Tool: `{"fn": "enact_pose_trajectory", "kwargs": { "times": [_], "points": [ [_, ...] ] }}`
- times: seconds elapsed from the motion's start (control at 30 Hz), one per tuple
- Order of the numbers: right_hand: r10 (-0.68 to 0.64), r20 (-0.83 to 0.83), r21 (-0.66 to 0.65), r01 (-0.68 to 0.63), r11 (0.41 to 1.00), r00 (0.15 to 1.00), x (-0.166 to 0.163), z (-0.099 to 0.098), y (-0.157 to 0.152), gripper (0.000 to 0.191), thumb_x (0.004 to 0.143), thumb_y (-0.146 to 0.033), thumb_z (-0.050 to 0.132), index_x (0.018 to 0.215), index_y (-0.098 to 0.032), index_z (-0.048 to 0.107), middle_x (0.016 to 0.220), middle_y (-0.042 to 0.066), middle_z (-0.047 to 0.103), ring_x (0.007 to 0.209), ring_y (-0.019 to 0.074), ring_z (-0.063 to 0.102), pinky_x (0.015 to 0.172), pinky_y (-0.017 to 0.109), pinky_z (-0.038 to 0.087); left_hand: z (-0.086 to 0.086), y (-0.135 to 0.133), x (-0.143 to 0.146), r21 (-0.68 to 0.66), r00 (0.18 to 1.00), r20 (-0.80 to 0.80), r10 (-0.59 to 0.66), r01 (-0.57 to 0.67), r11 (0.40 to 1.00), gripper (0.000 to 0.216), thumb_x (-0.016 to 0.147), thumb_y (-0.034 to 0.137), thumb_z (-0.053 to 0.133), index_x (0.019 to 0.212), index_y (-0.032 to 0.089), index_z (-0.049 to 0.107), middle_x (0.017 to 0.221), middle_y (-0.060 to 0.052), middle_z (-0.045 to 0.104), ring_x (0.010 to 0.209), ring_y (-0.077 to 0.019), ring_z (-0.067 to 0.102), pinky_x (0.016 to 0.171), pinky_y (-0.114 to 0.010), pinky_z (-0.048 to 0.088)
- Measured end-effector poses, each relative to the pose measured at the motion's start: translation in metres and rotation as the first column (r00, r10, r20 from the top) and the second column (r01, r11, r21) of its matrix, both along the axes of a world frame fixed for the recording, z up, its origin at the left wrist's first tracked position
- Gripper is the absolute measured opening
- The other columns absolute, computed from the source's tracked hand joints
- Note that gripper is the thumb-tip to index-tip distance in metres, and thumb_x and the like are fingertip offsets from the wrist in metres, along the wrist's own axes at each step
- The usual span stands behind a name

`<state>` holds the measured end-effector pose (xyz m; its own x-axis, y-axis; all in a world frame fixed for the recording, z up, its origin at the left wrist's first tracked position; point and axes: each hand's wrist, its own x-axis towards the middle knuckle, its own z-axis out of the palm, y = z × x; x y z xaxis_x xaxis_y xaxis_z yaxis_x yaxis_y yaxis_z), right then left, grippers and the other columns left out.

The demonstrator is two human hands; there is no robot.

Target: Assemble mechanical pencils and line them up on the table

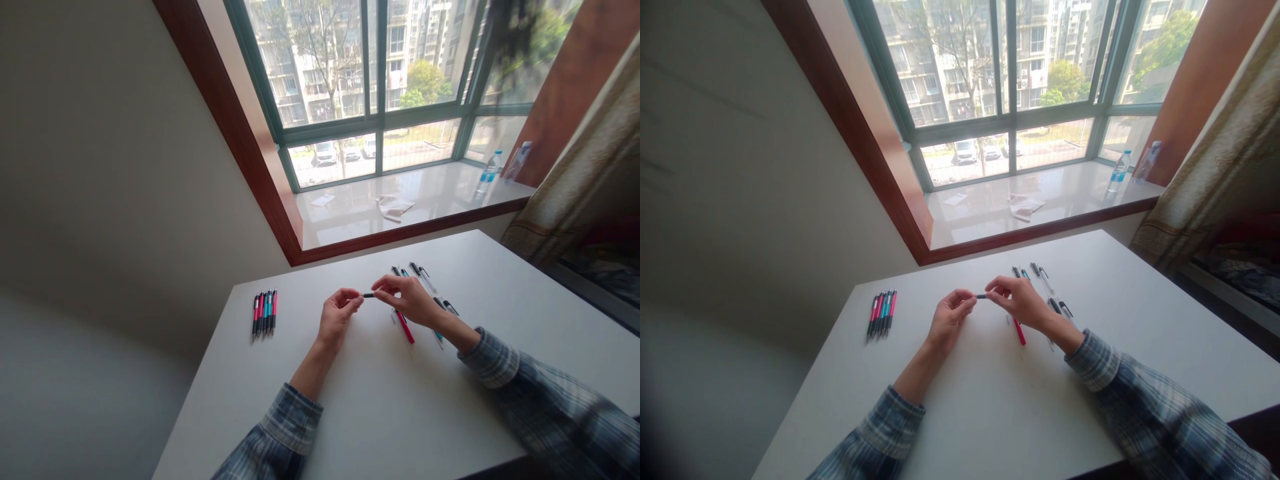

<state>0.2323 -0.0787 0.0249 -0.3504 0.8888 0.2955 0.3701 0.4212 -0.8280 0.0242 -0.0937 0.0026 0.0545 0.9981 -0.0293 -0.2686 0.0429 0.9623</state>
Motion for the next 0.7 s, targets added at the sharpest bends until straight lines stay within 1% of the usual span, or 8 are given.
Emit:
{"fn": "enact_pose_trajectory", "kwargs": {
  "times": [0.1,0.2,0.3,0.37,0.43,0.57,0.63,0.7],
  "points": [
    [0.022,-0.022,0.019,-0.022,1.000,1.000,0.0007,0.0010,0.0013,0.024,0.088,-0.040,0.071,0.102,-0.021,0.073,0.086,0.003,0.076,0.078,0.0172,0.068,0.077,0.030,0.053,-0.0011,0.0004,-0.0005,0.005,1.000,-0.009,0.002,-0.002,1.000,0.025,0.067,0.029,0.089,0.081,0.017,0.072,0.079,0.000,0.064,0.069,-0.0095,0.049,0.068,-0.025,0.039],
    [0.015,0.025,0.008,-0.015,1.000,1.000,0.0005,0.0032,0.0011,0.023,0.092,-0.041,0.066,0.095,-0.021,0.074,0.084,0.003,0.076,0.075,0.0164,0.066,0.074,0.029,0.050,-0.0009,0.0001,-0.0004,0.006,1.000,-0.011,0.001,-0.001,1.000,0.025,0.066,0.029,0.089,0.080,0.017,0.072,0.079,0.000,0.064,0.069,-0.0096,0.049,0.068,-0.025,0.039],
    [0.014,0.119,-0.054,-0.007,0.999,0.993,0.0001,0.0053,-0.0001,0.037,0.098,-0.045,0.054,0.079,-0.019,0.073,0.069,0.001,0.071,0.061,0.0138,0.059,0.065,0.028,0.044,0.0006,-0.0008,0.0002,0.012,1.000,-0.017,-0.007,0.007,1.000,0.025,0.066,0.029,0.089,0.079,0.017,0.072,0.080,-0.001,0.066,0.070,-0.0106,0.051,0.069,-0.025,0.040],
    [0.020,0.148,-0.082,-0.008,0.997,0.989,0.0001,0.0057,-0.0006,0.046,0.101,-0.046,0.047,0.073,-0.019,0.071,0.064,0.001,0.068,0.058,0.0127,0.055,0.061,0.027,0.040,0.0017,-0.0014,0.0007,0.014,1.000,-0.025,-0.009,0.009,1.000,0.025,0.065,0.030,0.090,0.077,0.017,0.072,0.081,-0.002,0.068,0.071,-0.0112,0.052,0.070,-0.026,0.040],
    [0.031,0.139,-0.088,-0.018,0.996,0.990,0.0004,0.0051,-0.0005,0.045,0.101,-0.047,0.047,0.076,-0.019,0.071,0.066,0.001,0.068,0.058,0.0127,0.054,0.060,0.026,0.039,0.0022,-0.0018,0.0011,0.013,1.000,-0.024,-0.004,0.005,1.000,0.025,0.065,0.029,0.090,0.077,0.017,0.071,0.081,-0.001,0.068,0.071,-0.0111,0.052,0.071,-0.026,0.040],
    [0.065,0.066,-0.082,-0.060,0.995,0.996,0.0007,0.0021,0.0004,0.029,0.094,-0.047,0.060,0.099,-0.019,0.069,0.069,0.000,0.067,0.059,0.0132,0.055,0.059,0.025,0.041,0.0022,-0.0021,0.0014,0.017,1.000,-0.011,-0.012,0.012,1.000,0.024,0.066,0.029,0.089,0.076,0.017,0.071,0.079,-0.001,0.067,0.071,-0.0108,0.051,0.070,-0.026,0.039],
    [0.072,0.043,-0.074,-0.068,0.995,0.997,0.0001,0.0011,0.0004,0.028,0.093,-0.046,0.062,0.100,-0.019,0.068,0.070,0.000,0.066,0.060,0.0132,0.054,0.059,0.025,0.042,0.0029,-0.0025,0.0013,0.017,1.000,-0.014,-0.019,0.020,1.000,0.024,0.067,0.029,0.089,0.076,0.017,0.070,0.078,0.000,0.067,0.070,-0.0106,0.051,0.070,-0.026,0.039],
    [0.070,0.052,-0.072,-0.066,0.995,0.996,-0.0009,0.0010,0.0000,0.028,0.095,-0.045,0.059,0.094,-0.019,0.069,0.071,0.000,0.067,0.061,0.0129,0.053,0.060,0.025,0.041,0.0039,-0.0031,0.0012,0.017,1.000,-0.020,-0.023,0.023,1.000,0.024,0.067,0.030,0.089,0.076,0.017,0.070,0.078,0.000,0.066,0.069,-0.0104,0.050,0.070,-0.026,0.039]
  ]
}}
